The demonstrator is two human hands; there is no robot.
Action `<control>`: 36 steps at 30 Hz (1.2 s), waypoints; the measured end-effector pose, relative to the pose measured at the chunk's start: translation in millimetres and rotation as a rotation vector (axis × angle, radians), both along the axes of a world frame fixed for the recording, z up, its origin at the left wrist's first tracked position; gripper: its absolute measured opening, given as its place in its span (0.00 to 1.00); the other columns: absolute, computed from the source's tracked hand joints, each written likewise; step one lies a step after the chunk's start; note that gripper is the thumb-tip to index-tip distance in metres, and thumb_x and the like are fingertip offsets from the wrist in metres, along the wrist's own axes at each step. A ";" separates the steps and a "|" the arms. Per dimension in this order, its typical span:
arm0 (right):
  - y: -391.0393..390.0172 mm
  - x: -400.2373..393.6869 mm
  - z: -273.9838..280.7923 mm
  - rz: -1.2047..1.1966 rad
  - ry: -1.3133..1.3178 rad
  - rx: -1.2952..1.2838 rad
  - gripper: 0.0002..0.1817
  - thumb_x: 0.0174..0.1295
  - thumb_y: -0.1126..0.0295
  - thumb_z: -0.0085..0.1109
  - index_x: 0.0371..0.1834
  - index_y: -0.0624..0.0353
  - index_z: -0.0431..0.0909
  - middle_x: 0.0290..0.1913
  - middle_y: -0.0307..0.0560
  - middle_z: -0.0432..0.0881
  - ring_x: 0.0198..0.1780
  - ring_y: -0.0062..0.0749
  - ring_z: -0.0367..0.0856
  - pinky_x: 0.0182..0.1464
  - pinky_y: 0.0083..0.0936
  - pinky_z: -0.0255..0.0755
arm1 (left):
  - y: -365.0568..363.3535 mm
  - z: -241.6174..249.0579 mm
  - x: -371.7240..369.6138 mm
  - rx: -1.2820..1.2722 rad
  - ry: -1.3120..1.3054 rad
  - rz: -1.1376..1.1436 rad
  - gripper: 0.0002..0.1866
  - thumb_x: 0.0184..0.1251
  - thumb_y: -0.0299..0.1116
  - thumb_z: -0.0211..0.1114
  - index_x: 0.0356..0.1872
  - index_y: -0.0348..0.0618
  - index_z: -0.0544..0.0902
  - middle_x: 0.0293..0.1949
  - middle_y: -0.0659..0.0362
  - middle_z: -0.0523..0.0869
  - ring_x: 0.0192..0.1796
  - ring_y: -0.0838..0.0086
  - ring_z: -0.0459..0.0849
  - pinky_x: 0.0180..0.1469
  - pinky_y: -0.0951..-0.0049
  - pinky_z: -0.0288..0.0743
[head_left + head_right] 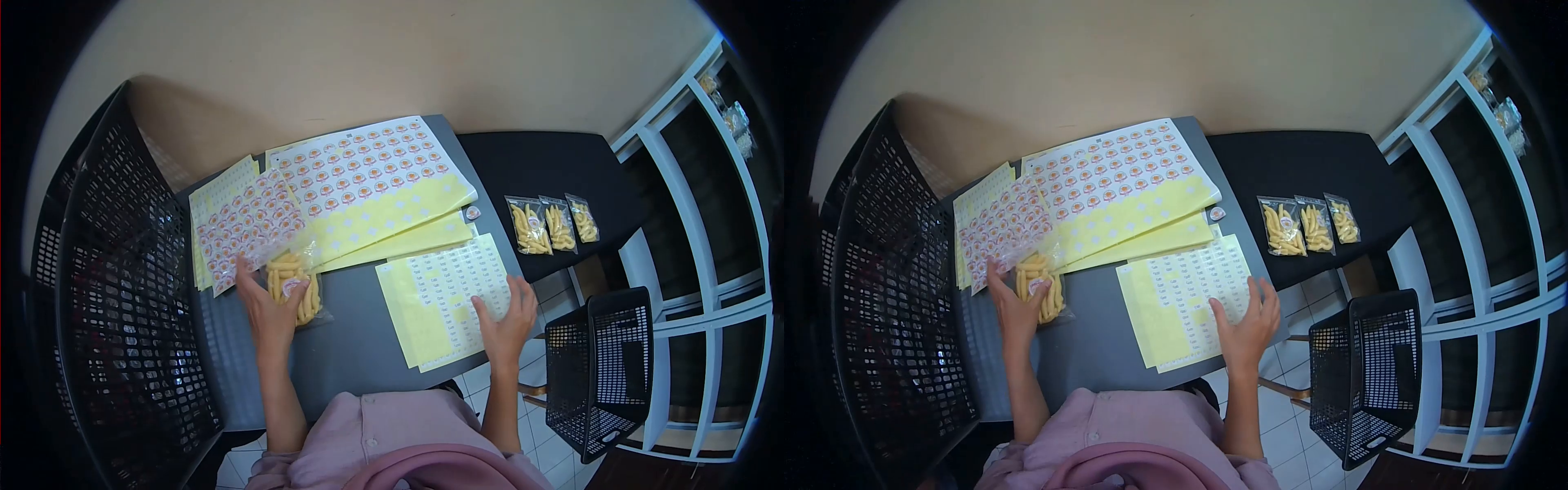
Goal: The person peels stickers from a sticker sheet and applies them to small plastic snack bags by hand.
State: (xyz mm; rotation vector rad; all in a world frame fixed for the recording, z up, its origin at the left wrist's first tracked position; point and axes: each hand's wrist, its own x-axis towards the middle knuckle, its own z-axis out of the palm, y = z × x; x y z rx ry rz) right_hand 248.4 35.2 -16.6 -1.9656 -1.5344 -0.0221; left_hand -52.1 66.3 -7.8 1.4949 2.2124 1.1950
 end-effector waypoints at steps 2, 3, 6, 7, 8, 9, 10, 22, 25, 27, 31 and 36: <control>-2.0 5.2 -1.5 -0.024 -0.031 -0.018 0.27 0.44 0.64 0.66 0.48 0.64 0.71 0.52 0.55 0.67 0.54 0.50 0.65 0.57 0.39 0.57 | -3.8 1.4 17.7 0.143 0.237 0.082 0.44 0.43 0.34 0.72 0.58 0.29 0.54 0.53 0.40 0.65 0.59 0.52 0.61 0.61 0.58 0.53; -3.1 6.0 -5.1 0.034 0.033 0.006 0.27 0.44 0.65 0.66 0.48 0.64 0.71 0.53 0.55 0.67 0.54 0.49 0.65 0.56 0.39 0.57 | -8.8 0.9 29.4 0.176 0.104 -0.062 0.42 0.44 0.34 0.71 0.58 0.30 0.56 0.53 0.41 0.65 0.59 0.51 0.59 0.61 0.58 0.52; -0.8 -6.2 -7.1 0.211 0.147 0.013 0.26 0.45 0.66 0.65 0.48 0.65 0.71 0.53 0.56 0.67 0.55 0.49 0.65 0.57 0.40 0.58 | -18.9 7.1 65.7 0.019 0.087 -0.488 0.34 0.49 0.32 0.65 0.56 0.33 0.60 0.53 0.42 0.65 0.57 0.53 0.62 0.60 0.61 0.54; 0.4 -13.9 -6.9 0.320 0.193 -0.001 0.25 0.45 0.67 0.65 0.48 0.65 0.71 0.54 0.56 0.67 0.56 0.49 0.65 0.57 0.40 0.58 | -16.9 2.8 74.6 0.018 0.086 -0.486 0.34 0.49 0.32 0.65 0.56 0.33 0.60 0.53 0.42 0.65 0.57 0.53 0.62 0.60 0.61 0.54; 3.3 -20.7 -6.9 0.321 0.192 0.000 0.25 0.45 0.67 0.65 0.48 0.65 0.71 0.54 0.56 0.67 0.56 0.49 0.65 0.57 0.40 0.58 | -11.1 -6.2 82.8 -0.026 0.102 -0.549 0.33 0.49 0.34 0.65 0.55 0.33 0.61 0.54 0.44 0.65 0.57 0.53 0.62 0.59 0.61 0.55; 7.4 -27.8 -6.6 0.414 0.201 -0.025 0.26 0.46 0.67 0.65 0.48 0.65 0.70 0.54 0.57 0.67 0.58 0.49 0.64 0.58 0.41 0.57 | -5.9 -12.7 88.9 -0.069 0.118 -0.612 0.33 0.49 0.36 0.65 0.55 0.34 0.63 0.54 0.45 0.65 0.57 0.54 0.62 0.57 0.60 0.56; 10.9 -33.0 -6.4 0.509 0.209 -0.052 0.26 0.46 0.66 0.64 0.48 0.65 0.70 0.55 0.57 0.67 0.59 0.49 0.63 0.59 0.42 0.56 | -2.6 -15.3 93.2 -0.067 0.117 -0.609 0.33 0.49 0.36 0.65 0.55 0.34 0.63 0.54 0.45 0.65 0.57 0.54 0.62 0.57 0.60 0.56; 21.2 -47.1 -24.4 0.528 0.266 -0.053 0.34 0.49 0.65 0.63 0.57 0.68 0.59 0.58 0.60 0.61 0.60 0.52 0.61 0.60 0.36 0.58 | 2.5 -16.3 101.6 -0.174 0.143 -0.548 0.38 0.50 0.33 0.63 0.61 0.30 0.54 0.53 0.46 0.65 0.52 0.56 0.64 0.52 0.60 0.61; 21.8 -46.7 -26.7 0.510 0.283 -0.041 0.33 0.48 0.66 0.63 0.56 0.68 0.60 0.57 0.61 0.62 0.59 0.52 0.63 0.59 0.35 0.60 | 9.6 -14.5 100.1 -0.168 0.112 -0.602 0.38 0.51 0.31 0.62 0.61 0.29 0.53 0.51 0.46 0.69 0.51 0.56 0.65 0.53 0.61 0.61; 21.2 -46.4 -26.1 0.513 0.307 -0.052 0.34 0.48 0.65 0.63 0.56 0.68 0.60 0.58 0.60 0.62 0.60 0.51 0.61 0.61 0.37 0.56 | 11.9 -16.0 100.6 -0.104 0.109 -0.635 0.38 0.51 0.31 0.62 0.61 0.29 0.53 0.47 0.47 0.71 0.50 0.57 0.67 0.52 0.62 0.62; 20.4 -46.4 -24.1 0.519 0.332 -0.065 0.35 0.47 0.63 0.64 0.56 0.68 0.60 0.58 0.58 0.62 0.61 0.51 0.60 0.63 0.40 0.53 | 13.5 -13.4 102.2 -0.144 0.115 -0.635 0.38 0.51 0.30 0.62 0.61 0.30 0.52 0.47 0.47 0.72 0.50 0.57 0.67 0.54 0.64 0.62; 20.5 -46.7 -25.1 0.510 0.335 -0.072 0.36 0.46 0.63 0.65 0.56 0.67 0.60 0.58 0.58 0.62 0.61 0.51 0.60 0.63 0.40 0.53 | 17.0 -13.1 103.0 -0.145 0.101 -0.660 0.39 0.50 0.31 0.63 0.61 0.29 0.53 0.44 0.47 0.72 0.49 0.58 0.68 0.53 0.65 0.63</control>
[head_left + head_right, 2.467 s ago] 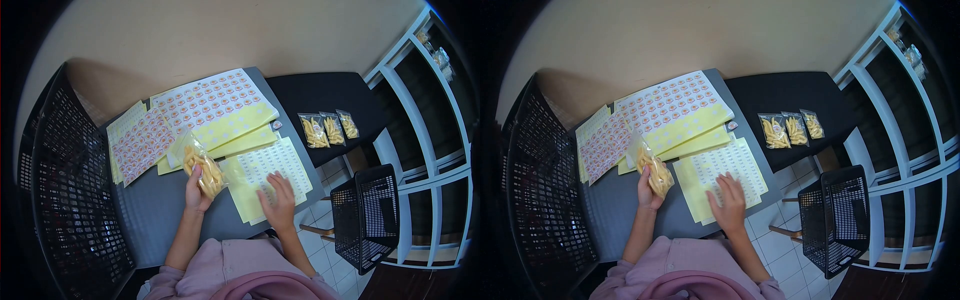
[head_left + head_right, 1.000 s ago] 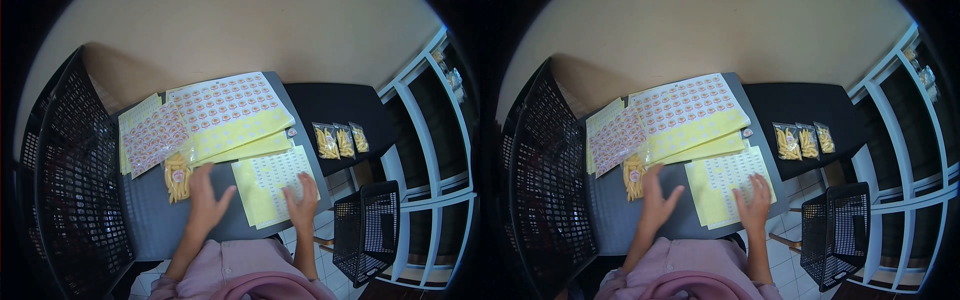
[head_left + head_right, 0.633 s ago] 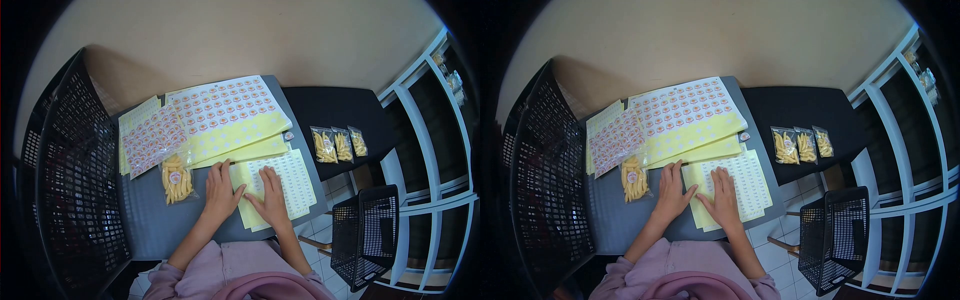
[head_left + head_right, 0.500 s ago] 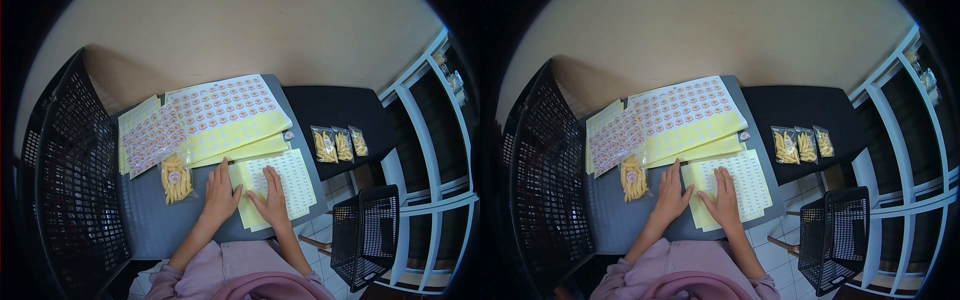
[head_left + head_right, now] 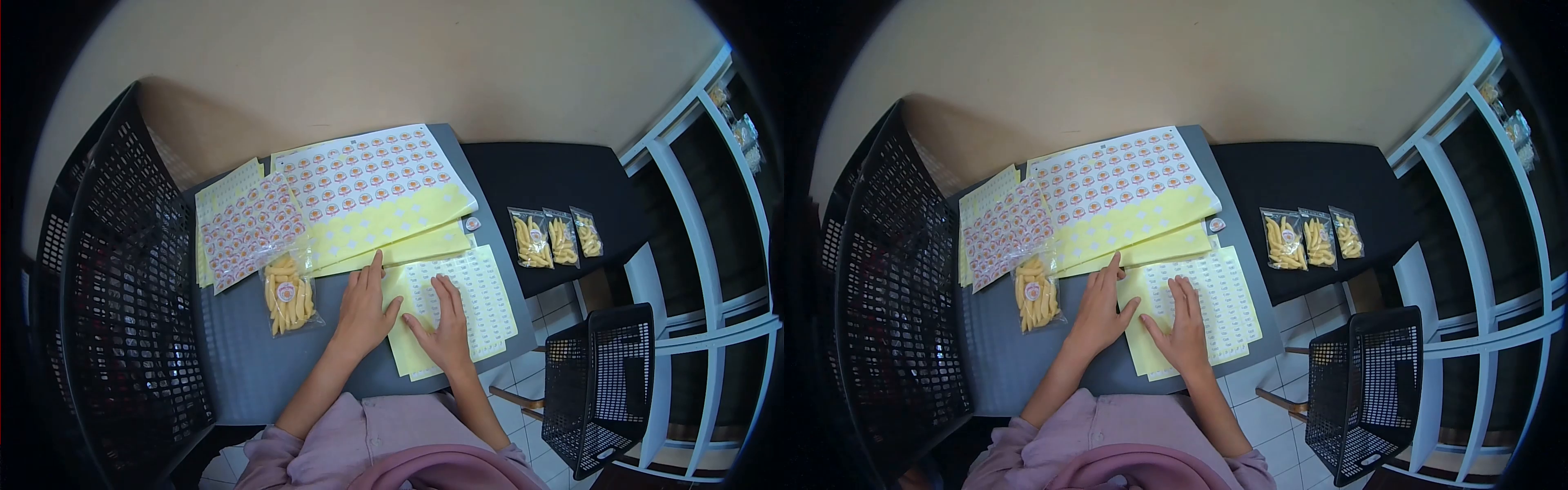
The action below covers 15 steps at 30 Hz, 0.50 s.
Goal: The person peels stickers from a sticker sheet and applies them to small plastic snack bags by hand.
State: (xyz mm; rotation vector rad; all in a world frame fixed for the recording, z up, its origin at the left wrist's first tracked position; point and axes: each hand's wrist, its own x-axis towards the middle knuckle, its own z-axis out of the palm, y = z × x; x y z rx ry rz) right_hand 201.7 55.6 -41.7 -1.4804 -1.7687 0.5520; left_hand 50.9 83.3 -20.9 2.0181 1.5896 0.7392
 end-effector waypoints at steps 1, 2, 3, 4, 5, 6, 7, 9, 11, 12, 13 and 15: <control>-0.4 0.2 0.9 0.000 -0.001 -0.002 0.36 0.46 0.63 0.65 0.56 0.67 0.60 0.58 0.57 0.62 0.61 0.51 0.60 0.63 0.40 0.53 | 0.9 0.2 0.3 -0.001 0.001 -0.001 0.39 0.50 0.31 0.63 0.61 0.29 0.53 0.44 0.47 0.72 0.49 0.58 0.68 0.53 0.65 0.63; -0.8 0.1 1.3 -0.003 0.000 -0.003 0.36 0.46 0.63 0.65 0.56 0.67 0.60 0.58 0.57 0.62 0.61 0.51 0.60 0.63 0.40 0.53 | 1.5 0.0 0.7 -0.036 -0.031 0.000 0.39 0.50 0.31 0.63 0.61 0.29 0.53 0.43 0.48 0.72 0.48 0.59 0.68 0.53 0.66 0.63; -0.7 0.0 1.7 0.000 0.009 -0.005 0.36 0.46 0.64 0.65 0.56 0.67 0.60 0.58 0.57 0.62 0.60 0.50 0.61 0.63 0.40 0.53 | 2.0 0.0 1.4 -0.071 -0.064 0.002 0.39 0.50 0.31 0.64 0.61 0.28 0.54 0.43 0.48 0.72 0.48 0.60 0.68 0.53 0.67 0.62; -0.3 0.2 2.1 0.003 0.019 -0.005 0.36 0.46 0.64 0.65 0.56 0.67 0.60 0.58 0.57 0.62 0.60 0.50 0.61 0.63 0.40 0.53 | 2.0 0.5 2.2 -0.070 -0.064 -0.001 0.39 0.50 0.31 0.64 0.61 0.28 0.54 0.43 0.48 0.72 0.48 0.60 0.68 0.53 0.67 0.62; -0.2 0.7 1.1 0.000 0.019 -0.005 0.36 0.46 0.64 0.65 0.56 0.67 0.60 0.58 0.57 0.62 0.60 0.50 0.61 0.63 0.40 0.53 | 1.1 1.2 2.9 -0.080 -0.088 -0.014 0.38 0.50 0.31 0.64 0.60 0.28 0.54 0.42 0.49 0.72 0.47 0.61 0.68 0.53 0.67 0.63; 0.2 1.5 -0.9 0.005 0.004 0.008 0.35 0.45 0.65 0.65 0.56 0.66 0.61 0.57 0.57 0.63 0.60 0.50 0.61 0.62 0.39 0.55 | 0.1 1.3 3.8 -0.089 -0.113 -0.026 0.38 0.50 0.31 0.64 0.60 0.28 0.55 0.42 0.49 0.73 0.46 0.61 0.68 0.52 0.68 0.64; 0.5 2.0 -1.9 0.010 -0.011 0.021 0.35 0.44 0.66 0.65 0.56 0.65 0.61 0.57 0.57 0.63 0.60 0.50 0.62 0.61 0.38 0.57 | -0.8 0.9 4.8 -0.088 -0.113 -0.028 0.38 0.50 0.31 0.64 0.60 0.28 0.55 0.42 0.49 0.73 0.46 0.61 0.68 0.52 0.68 0.64; 0.5 2.6 -1.7 0.009 0.010 0.021 0.35 0.44 0.66 0.66 0.56 0.65 0.61 0.57 0.56 0.63 0.59 0.50 0.63 0.60 0.37 0.58 | -2.2 -0.4 7.0 -0.086 -0.199 -0.031 0.34 0.50 0.34 0.65 0.57 0.30 0.61 0.39 0.50 0.74 0.43 0.64 0.71 0.48 0.70 0.67; 0.5 3.3 -0.8 0.009 0.031 0.020 0.35 0.44 0.67 0.66 0.56 0.64 0.61 0.56 0.56 0.64 0.59 0.50 0.63 0.59 0.36 0.60 | 1.2 -0.1 7.5 -0.138 -0.264 -0.074 0.29 0.52 0.33 0.64 0.54 0.31 0.64 0.38 0.51 0.75 0.41 0.68 0.73 0.45 0.73 0.69; 0.4 3.6 0.3 0.015 0.041 0.027 0.34 0.44 0.67 0.66 0.56 0.64 0.62 0.56 0.56 0.64 0.58 0.49 0.64 0.58 0.36 0.61 | 3.3 0.0 7.5 -0.190 -0.329 -0.115 0.24 0.54 0.33 0.63 0.51 0.33 0.68 0.38 0.53 0.76 0.40 0.72 0.74 0.42 0.75 0.70; 0.6 3.8 1.4 0.022 0.051 0.036 0.34 0.44 0.67 0.66 0.56 0.63 0.62 0.56 0.56 0.64 0.58 0.49 0.64 0.57 0.35 0.62 | 8.2 -7.9 7.9 -0.189 -0.330 -0.115 0.24 0.54 0.33 0.63 0.51 0.33 0.68 0.38 0.53 0.76 0.40 0.72 0.74 0.42 0.75 0.70; 0.5 3.7 3.1 0.021 0.068 0.039 0.32 0.45 0.68 0.65 0.54 0.64 0.64 0.55 0.56 0.65 0.57 0.48 0.65 0.56 0.35 0.63 | 21.0 -29.8 8.2 -0.123 -0.534 -0.106 0.15 0.57 0.30 0.60 0.44 0.35 0.71 0.37 0.57 0.77 0.37 0.80 0.76 0.39 0.80 0.71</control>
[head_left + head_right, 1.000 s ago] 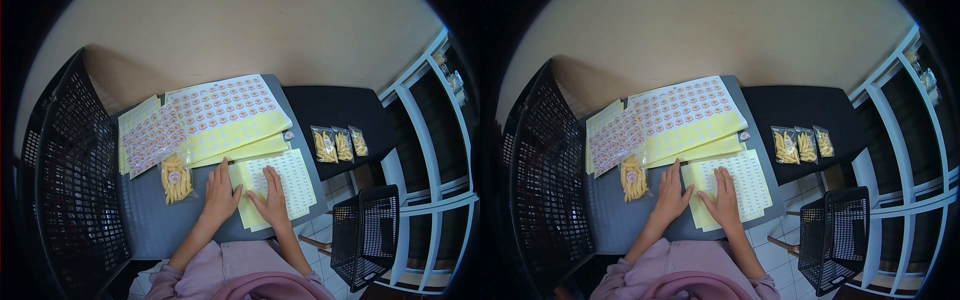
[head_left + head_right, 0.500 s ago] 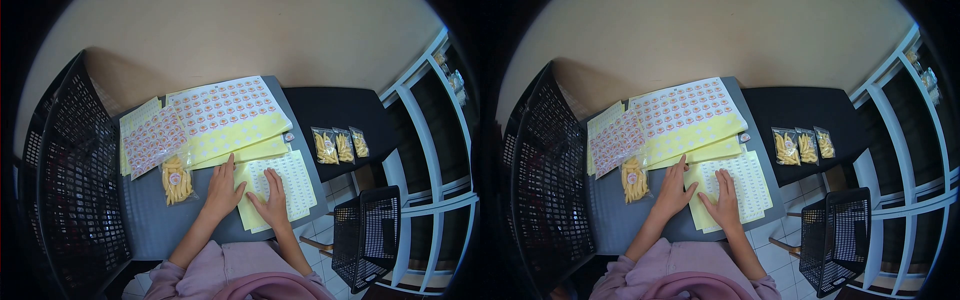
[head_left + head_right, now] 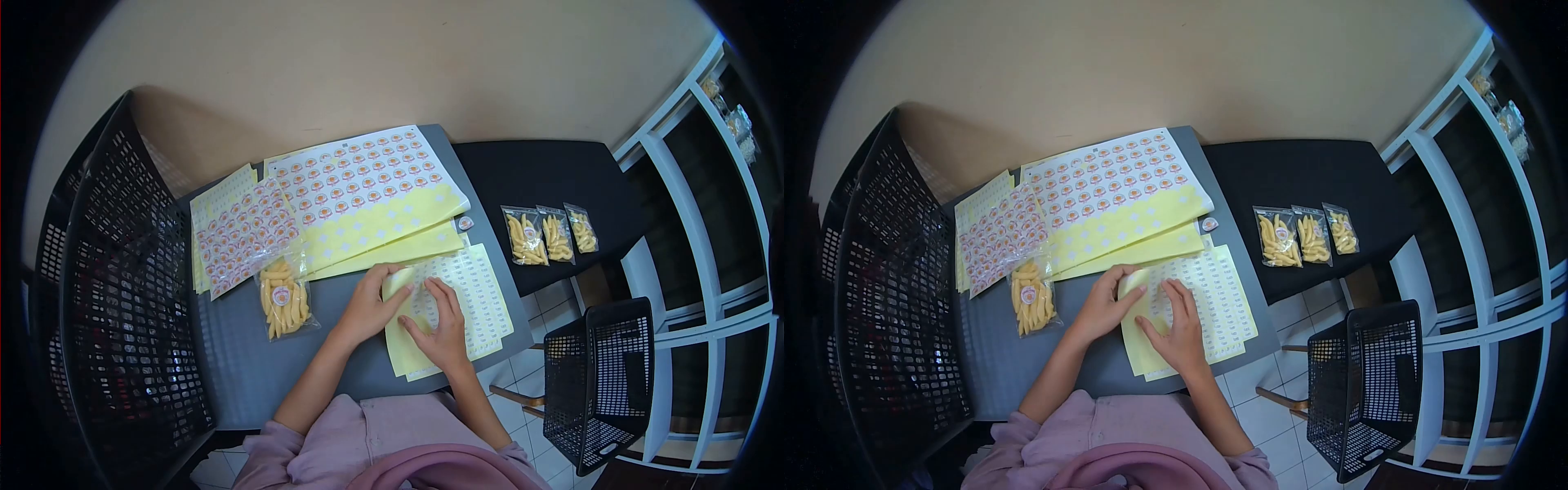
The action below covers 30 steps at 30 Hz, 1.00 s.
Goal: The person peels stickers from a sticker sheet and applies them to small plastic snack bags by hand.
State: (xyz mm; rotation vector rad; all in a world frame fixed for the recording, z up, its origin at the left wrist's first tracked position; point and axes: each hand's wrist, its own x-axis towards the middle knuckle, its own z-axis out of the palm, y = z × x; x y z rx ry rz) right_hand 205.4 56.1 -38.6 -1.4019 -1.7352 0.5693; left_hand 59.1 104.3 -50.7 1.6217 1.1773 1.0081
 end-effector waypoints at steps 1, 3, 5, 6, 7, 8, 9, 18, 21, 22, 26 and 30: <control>-0.1 0.0 0.9 0.001 0.017 0.000 0.29 0.46 0.69 0.64 0.53 0.64 0.65 0.54 0.56 0.66 0.56 0.48 0.66 0.56 0.34 0.63 | 3.4 1.0 -1.2 0.002 0.000 -0.003 0.15 0.57 0.30 0.60 0.44 0.35 0.71 0.37 0.57 0.77 0.37 0.80 0.76 0.39 0.80 0.71; 3.1 2.0 3.6 -0.019 0.056 -0.002 0.25 0.48 0.70 0.62 0.50 0.64 0.68 0.52 0.55 0.68 0.54 0.48 0.69 0.54 0.33 0.64 | 9.7 3.0 -2.7 -0.197 -0.119 -0.076 0.10 0.60 0.27 0.58 0.42 0.36 0.72 0.37 0.61 0.78 0.37 0.84 0.75 0.37 0.83 0.70; 8.2 2.2 8.6 -0.040 0.094 -0.007 0.21 0.49 0.71 0.60 0.47 0.64 0.71 0.49 0.55 0.71 0.51 0.47 0.71 0.52 0.32 0.66 | 9.1 8.3 -1.4 -0.239 -0.186 -0.086 0.10 0.60 0.27 0.58 0.41 0.37 0.72 0.36 0.62 0.78 0.36 0.85 0.76 0.37 0.84 0.70; 11.9 0.1 12.5 -0.059 0.134 -0.004 0.17 0.50 0.73 0.59 0.44 0.66 0.73 0.45 0.54 0.74 0.48 0.45 0.74 0.50 0.30 0.67 | 8.7 10.1 -0.9 -0.282 -0.254 -0.092 0.10 0.60 0.27 0.58 0.41 0.37 0.72 0.35 0.63 0.78 0.35 0.85 0.76 0.36 0.84 0.71; 15.6 -1.6 15.1 -0.077 0.174 -0.001 0.13 0.50 0.75 0.58 0.40 0.67 0.75 0.41 0.53 0.77 0.44 0.42 0.77 0.49 0.28 0.69 | 8.8 9.4 0.0 -0.282 -0.254 -0.095 0.10 0.60 0.27 0.58 0.41 0.37 0.72 0.35 0.63 0.78 0.35 0.85 0.76 0.36 0.84 0.71; 19.2 -3.1 14.7 -0.078 0.174 0.001 0.13 0.50 0.75 0.58 0.40 0.67 0.75 0.41 0.53 0.77 0.44 0.42 0.77 0.49 0.28 0.69 | 8.6 7.8 0.5 -0.305 -0.306 -0.105 0.10 0.59 0.27 0.58 0.41 0.37 0.73 0.36 0.63 0.78 0.35 0.85 0.76 0.37 0.84 0.71; 22.9 -4.5 13.1 -0.094 0.196 0.016 0.11 0.51 0.75 0.57 0.39 0.67 0.75 0.39 0.54 0.77 0.41 0.42 0.77 0.46 0.28 0.70 | 8.2 7.1 0.7 -0.328 -0.358 -0.113 0.10 0.59 0.27 0.58 0.41 0.37 0.73 0.36 0.63 0.78 0.35 0.85 0.76 0.37 0.84 0.71; 33.6 -6.6 15.3 -0.175 0.288 -0.022 0.09 0.50 0.72 0.60 0.31 0.68 0.78 0.31 0.52 0.80 0.32 0.35 0.80 0.36 0.25 0.73 | 7.6 13.9 4.9 -0.073 -0.244 -0.077 0.20 0.55 0.23 0.61 0.50 0.37 0.69 0.36 0.60 0.79 0.40 0.82 0.76 0.45 0.82 0.69; 34.2 -6.6 14.8 -0.169 0.300 -0.029 0.09 0.50 0.72 0.61 0.30 0.69 0.78 0.31 0.52 0.80 0.30 0.32 0.80 0.34 0.22 0.73 | 6.0 17.4 3.8 -0.207 -0.297 -0.087 0.21 0.54 0.26 0.62 0.49 0.36 0.69 0.37 0.57 0.80 0.41 0.81 0.76 0.45 0.80 0.68; 33.9 -6.5 14.6 -0.158 0.299 -0.032 0.09 0.50 0.72 0.61 0.30 0.69 0.79 0.30 0.53 0.80 0.29 0.31 0.80 0.33 0.21 0.73 | 5.9 17.2 3.7 -0.207 -0.297 -0.087 0.21 0.54 0.26 0.62 0.49 0.36 0.69 0.37 0.57 0.80 0.41 0.81 0.76 0.45 0.80 0.68; 33.3 -7.2 14.4 -0.148 0.308 -0.055 0.09 0.51 0.73 0.59 0.30 0.69 0.79 0.30 0.53 0.80 0.29 0.31 0.80 0.33 0.20 0.73 | 6.5 12.6 3.7 -0.186 -0.270 -0.074 0.22 0.53 0.26 0.62 0.50 0.37 0.69 0.36 0.57 0.80 0.39 0.81 0.76 0.43 0.81 0.68; 32.4 -6.6 16.0 -0.151 0.309 -0.077 0.07 0.53 0.76 0.56 0.31 0.70 0.79 0.30 0.51 0.80 0.30 0.27 0.80 0.33 0.18 0.73 | 5.9 13.5 4.5 -0.124 -0.230 -0.060 0.22 0.53 0.26 0.62 0.51 0.38 0.69 0.36 0.57 0.80 0.38 0.82 0.76 0.42 0.82 0.68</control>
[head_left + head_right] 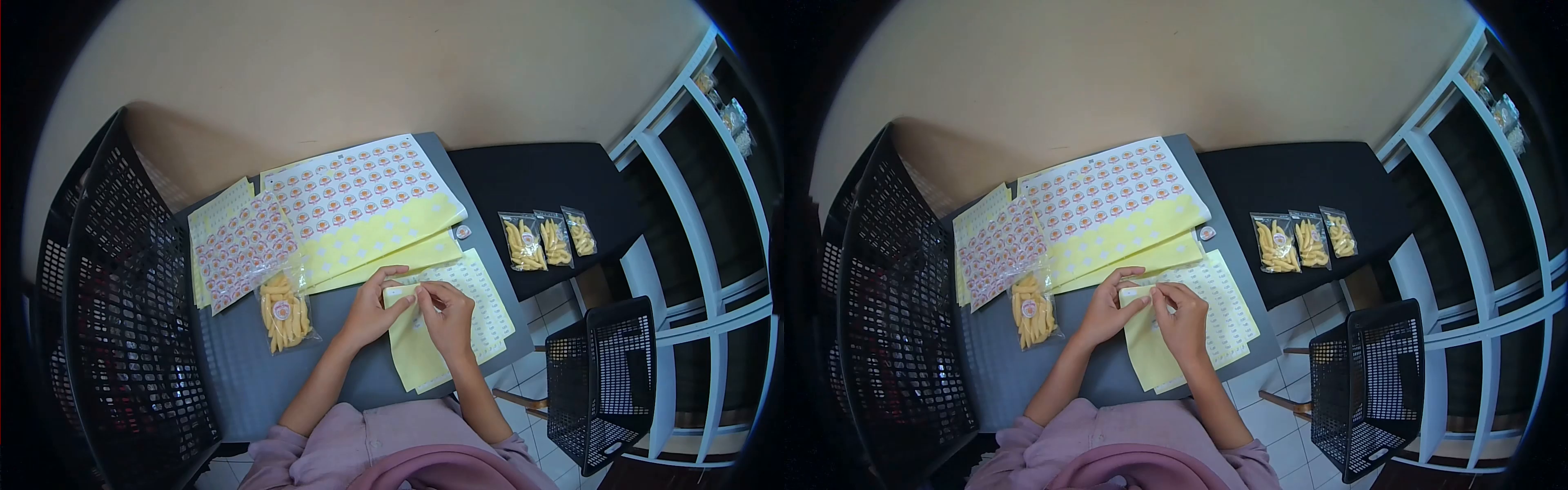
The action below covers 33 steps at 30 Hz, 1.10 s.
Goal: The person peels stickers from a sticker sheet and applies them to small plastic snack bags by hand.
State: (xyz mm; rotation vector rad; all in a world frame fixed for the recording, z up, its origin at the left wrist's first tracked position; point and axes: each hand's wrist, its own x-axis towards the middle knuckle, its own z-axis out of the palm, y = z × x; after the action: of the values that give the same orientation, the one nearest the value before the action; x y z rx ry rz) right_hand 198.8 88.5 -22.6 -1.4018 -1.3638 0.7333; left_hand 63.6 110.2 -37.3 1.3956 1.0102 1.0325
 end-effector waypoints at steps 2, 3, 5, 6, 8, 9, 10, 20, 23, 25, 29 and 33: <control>-0.3 1.2 -0.3 0.007 -0.004 -0.024 0.06 0.53 0.77 0.56 0.31 0.71 0.78 0.30 0.49 0.81 0.32 0.23 0.80 0.34 0.16 0.74 | -0.6 1.4 -0.3 -0.045 -0.026 -0.005 0.22 0.53 0.26 0.62 0.51 0.38 0.68 0.36 0.57 0.80 0.38 0.82 0.76 0.42 0.81 0.68; 0.2 1.9 -1.7 -0.011 0.022 -0.024 0.06 0.54 0.77 0.55 0.30 0.71 0.78 0.30 0.49 0.80 0.32 0.22 0.79 0.33 0.15 0.73 | -0.7 1.8 -1.2 -0.090 -0.053 -0.007 0.23 0.53 0.26 0.62 0.51 0.38 0.68 0.35 0.58 0.80 0.38 0.82 0.76 0.42 0.81 0.68; 1.5 3.5 -6.5 -0.025 0.048 -0.021 0.06 0.55 0.77 0.55 0.30 0.71 0.78 0.29 0.48 0.80 0.31 0.22 0.79 0.32 0.14 0.72 | -0.2 1.4 -5.5 -0.125 0.023 0.007 0.24 0.53 0.24 0.62 0.52 0.38 0.67 0.40 0.57 0.78 0.42 0.79 0.75 0.44 0.80 0.68; 2.2 4.8 -10.8 -0.056 0.082 -0.051 0.06 0.54 0.76 0.55 0.30 0.70 0.77 0.29 0.49 0.80 0.30 0.24 0.79 0.32 0.16 0.73 | 0.2 1.4 -7.3 -0.161 0.097 0.018 0.25 0.53 0.22 0.61 0.54 0.38 0.66 0.45 0.57 0.75 0.45 0.76 0.74 0.47 0.78 0.68; 2.6 6.7 -17.6 -0.087 0.115 -0.081 0.06 0.54 0.76 0.55 0.30 0.70 0.77 0.28 0.49 0.80 0.29 0.26 0.80 0.33 0.19 0.73 | -4.7 15.0 -9.5 -0.017 0.188 0.094 0.25 0.53 0.23 0.62 0.54 0.38 0.65 0.48 0.55 0.73 0.48 0.73 0.72 0.49 0.75 0.67; 2.7 7.3 -20.5 -0.093 0.156 -0.082 0.06 0.54 0.76 0.55 0.30 0.70 0.77 0.28 0.49 0.80 0.29 0.25 0.79 0.33 0.18 0.73 | -8.1 23.6 -11.3 0.127 0.278 0.169 0.26 0.52 0.25 0.62 0.54 0.38 0.65 0.50 0.54 0.72 0.51 0.71 0.70 0.50 0.73 0.66; 2.7 7.6 -22.5 -0.098 0.197 -0.083 0.06 0.54 0.76 0.55 0.31 0.70 0.76 0.28 0.48 0.80 0.29 0.25 0.79 0.33 0.18 0.73 | -10.8 29.9 -16.9 0.127 0.278 0.171 0.26 0.52 0.25 0.62 0.54 0.38 0.65 0.50 0.54 0.72 0.51 0.71 0.70 0.50 0.73 0.66; 1.9 9.8 -30.2 -0.096 0.276 -0.114 0.06 0.55 0.76 0.55 0.30 0.71 0.75 0.28 0.45 0.79 0.31 0.20 0.77 0.33 0.15 0.71 | -55.0 16.7 -143.3 -0.249 0.617 0.812 0.38 0.53 0.42 0.65 0.58 0.30 0.55 0.45 0.47 0.71 0.45 0.65 0.71 0.45 0.68 0.68; 2.4 11.0 -33.1 -0.076 0.253 -0.118 0.05 0.57 0.76 0.53 0.30 0.68 0.74 0.28 0.42 0.79 0.32 0.17 0.77 0.34 0.10 0.69 | -53.1 17.5 -137.3 -0.242 0.541 0.744 0.40 0.52 0.40 0.66 0.59 0.30 0.55 0.42 0.47 0.73 0.41 0.68 0.74 0.42 0.71 0.70; 1.7 11.1 -32.1 -0.063 0.254 -0.110 0.05 0.57 0.76 0.53 0.30 0.68 0.74 0.29 0.42 0.79 0.31 0.17 0.76 0.35 0.11 0.69 | -52.0 8.2 -139.3 -0.241 0.497 0.740 0.39 0.50 0.38 0.67 0.58 0.30 0.56 0.39 0.50 0.75 0.39 0.71 0.75 0.40 0.72 0.71; 1.3 10.0 -27.3 -0.056 0.228 -0.122 0.05 0.56 0.76 0.54 0.30 0.69 0.75 0.29 0.43 0.79 0.31 0.19 0.76 0.36 0.14 0.70 | -54.7 -2.8 -140.9 -0.208 0.215 0.619 0.31 0.51 0.30 0.66 0.54 0.32 0.61 0.39 0.53 0.77 0.40 0.73 0.77 0.41 0.75 0.73; -3.3 -6.4 -3.7 -0.044 0.146 0.039 0.03 0.51 0.78 0.57 0.27 0.67 0.76 0.29 0.46 0.79 0.32 0.24 0.78 0.36 0.19 0.72 | -62.7 17.9 -113.5 -0.055 -0.023 0.569 0.25 0.51 0.22 0.63 0.51 0.35 0.64 0.40 0.54 0.78 0.42 0.74 0.78 0.44 0.77 0.73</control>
State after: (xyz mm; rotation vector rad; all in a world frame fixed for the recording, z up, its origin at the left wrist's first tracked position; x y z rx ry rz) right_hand 192.4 85.2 -26.3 -1.3173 -1.2240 0.7609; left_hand -49.9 47.6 -19.4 1.0653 1.4507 1.4128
